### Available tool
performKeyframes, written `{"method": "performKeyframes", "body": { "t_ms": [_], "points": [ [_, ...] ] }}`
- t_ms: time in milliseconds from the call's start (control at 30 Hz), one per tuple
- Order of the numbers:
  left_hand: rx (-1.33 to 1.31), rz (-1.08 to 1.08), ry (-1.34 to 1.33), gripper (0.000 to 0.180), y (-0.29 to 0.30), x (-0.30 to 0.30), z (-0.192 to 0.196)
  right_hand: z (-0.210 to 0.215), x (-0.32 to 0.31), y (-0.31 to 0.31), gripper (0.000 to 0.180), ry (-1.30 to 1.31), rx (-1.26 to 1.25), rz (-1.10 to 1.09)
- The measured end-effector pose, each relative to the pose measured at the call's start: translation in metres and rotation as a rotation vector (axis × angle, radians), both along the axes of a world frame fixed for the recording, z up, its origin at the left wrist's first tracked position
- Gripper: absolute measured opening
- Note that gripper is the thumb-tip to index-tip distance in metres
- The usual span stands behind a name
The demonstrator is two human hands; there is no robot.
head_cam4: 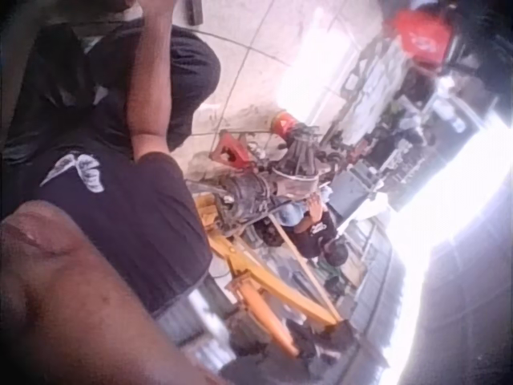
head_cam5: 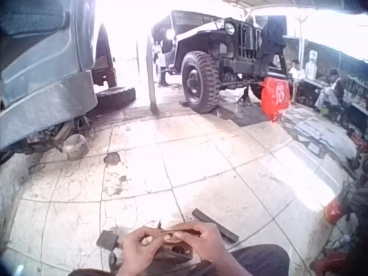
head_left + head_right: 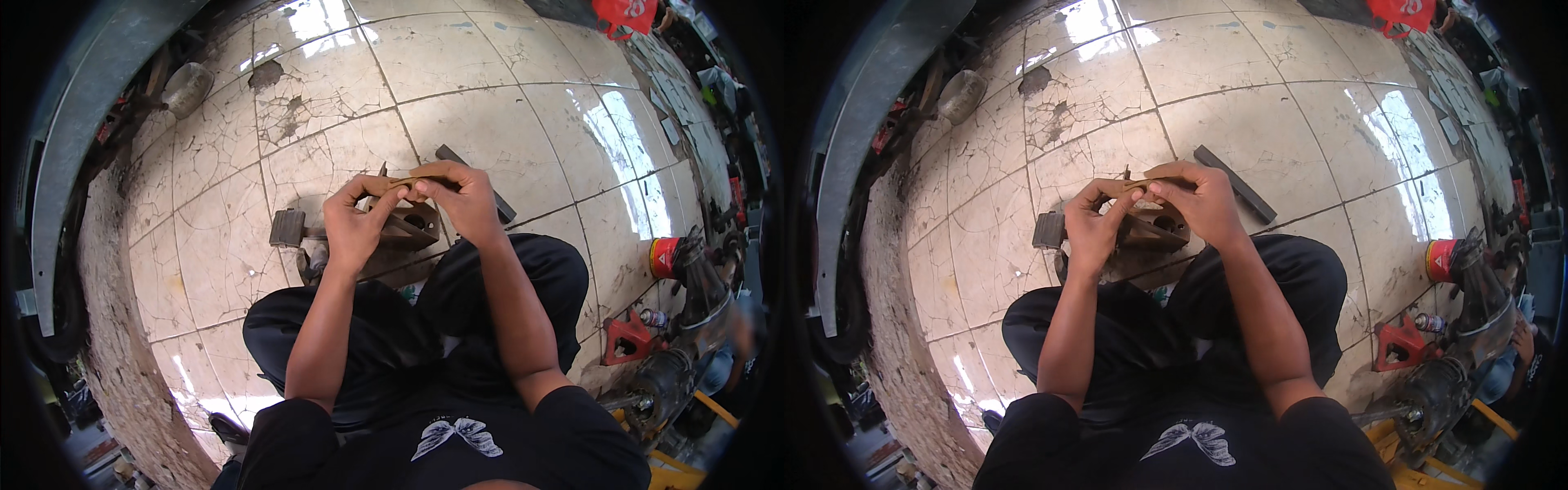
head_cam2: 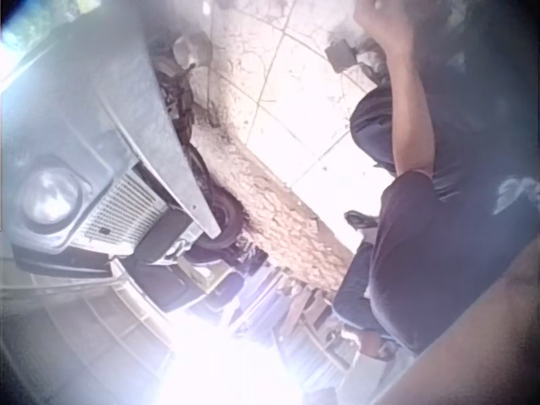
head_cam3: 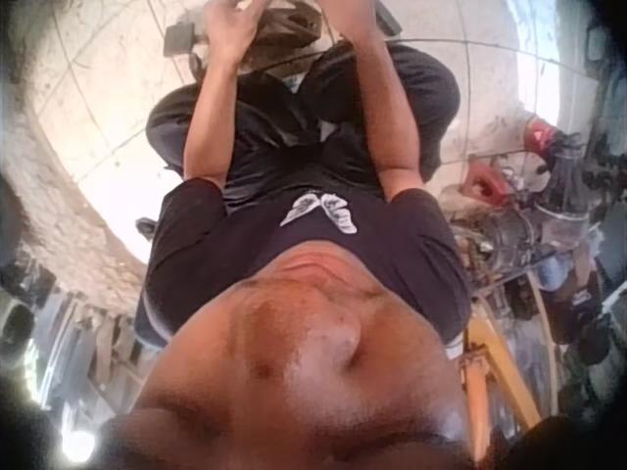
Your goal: The person sits on the floor and assembles a small wooden structure by hand. They repeatedly fit and adjust small wooden pieces into a larger frame, occasionally picking up and setting down components to align them.
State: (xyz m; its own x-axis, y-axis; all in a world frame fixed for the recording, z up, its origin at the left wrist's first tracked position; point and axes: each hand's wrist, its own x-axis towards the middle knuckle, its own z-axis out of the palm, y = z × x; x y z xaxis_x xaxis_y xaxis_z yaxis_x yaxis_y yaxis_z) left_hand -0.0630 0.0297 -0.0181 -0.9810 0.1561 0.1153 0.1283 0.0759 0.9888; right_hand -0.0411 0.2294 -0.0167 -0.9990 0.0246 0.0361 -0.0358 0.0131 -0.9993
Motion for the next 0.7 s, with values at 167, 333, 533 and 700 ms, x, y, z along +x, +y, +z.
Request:
{"method": "performKeyframes", "body": {
  "t_ms": [167,333,533,700],
  "points": [
    [0.08,-0.028,-0.112,0.016,0.0,-0.001,0.005,0.007,-0.01,0.017,0.028,-0.026,-0.243,0.004],
    [0.124,-0.081,-0.221,0.017,-0.001,-0.002,0.006,0.005,-0.006,0.01,0.034,-0.073,-0.116,0.129],
    [0.273,-0.126,-0.192,0.016,0.001,-0.005,0.001,-0.022,-0.003,0.016,0.027,-0.039,-0.401,0.195],
    [0.159,-0.073,-0.114,0.016,0.003,0.003,0.008,-0.031,0.004,0.001,0.021,-0.036,-0.713,0.218]
  ]
}}
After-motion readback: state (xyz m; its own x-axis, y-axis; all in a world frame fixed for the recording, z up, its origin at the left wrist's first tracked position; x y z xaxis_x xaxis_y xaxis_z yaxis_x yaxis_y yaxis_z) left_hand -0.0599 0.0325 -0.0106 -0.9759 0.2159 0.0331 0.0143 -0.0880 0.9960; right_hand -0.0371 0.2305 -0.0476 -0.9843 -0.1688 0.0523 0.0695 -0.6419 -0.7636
